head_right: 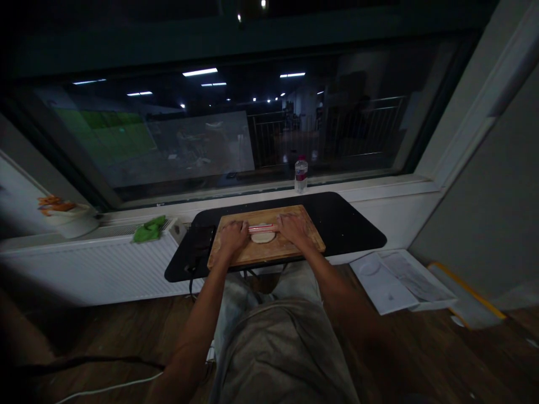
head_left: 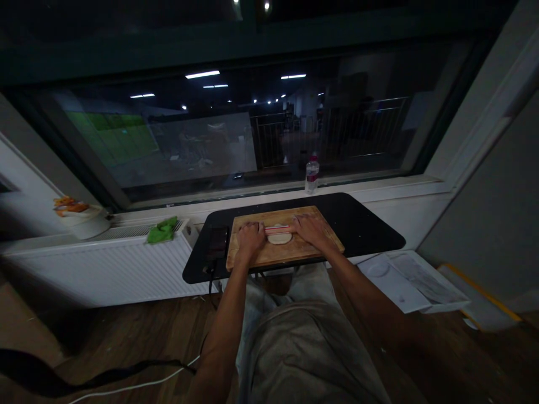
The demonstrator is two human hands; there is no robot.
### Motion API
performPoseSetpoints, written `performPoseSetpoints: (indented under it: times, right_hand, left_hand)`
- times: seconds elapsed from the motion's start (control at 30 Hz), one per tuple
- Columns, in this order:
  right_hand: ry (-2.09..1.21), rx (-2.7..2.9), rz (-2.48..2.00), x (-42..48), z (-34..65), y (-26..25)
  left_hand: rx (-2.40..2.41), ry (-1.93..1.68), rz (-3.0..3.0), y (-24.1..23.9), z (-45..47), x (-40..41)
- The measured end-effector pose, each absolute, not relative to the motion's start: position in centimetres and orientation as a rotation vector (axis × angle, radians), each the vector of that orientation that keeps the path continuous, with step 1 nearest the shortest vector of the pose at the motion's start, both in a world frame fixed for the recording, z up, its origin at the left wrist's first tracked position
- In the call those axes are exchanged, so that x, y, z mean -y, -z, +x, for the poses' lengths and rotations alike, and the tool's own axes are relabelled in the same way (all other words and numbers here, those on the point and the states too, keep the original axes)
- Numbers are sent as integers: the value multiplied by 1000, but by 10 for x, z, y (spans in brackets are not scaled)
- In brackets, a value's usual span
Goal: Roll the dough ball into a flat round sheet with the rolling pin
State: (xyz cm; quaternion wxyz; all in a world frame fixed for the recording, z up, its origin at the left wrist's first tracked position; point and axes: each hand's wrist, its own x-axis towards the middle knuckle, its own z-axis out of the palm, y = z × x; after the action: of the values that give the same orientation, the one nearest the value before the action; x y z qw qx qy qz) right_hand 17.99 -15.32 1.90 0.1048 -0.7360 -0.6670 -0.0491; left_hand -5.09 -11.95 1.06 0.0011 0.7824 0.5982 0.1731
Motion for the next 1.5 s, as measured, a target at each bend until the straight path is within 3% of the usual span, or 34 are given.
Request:
performPoseSetpoints:
  times: [1.5]
  right_hand:
    - [238,1873,-1792,215,176,24]
  left_hand:
    - [-1686,-982,2454,24,-80,173]
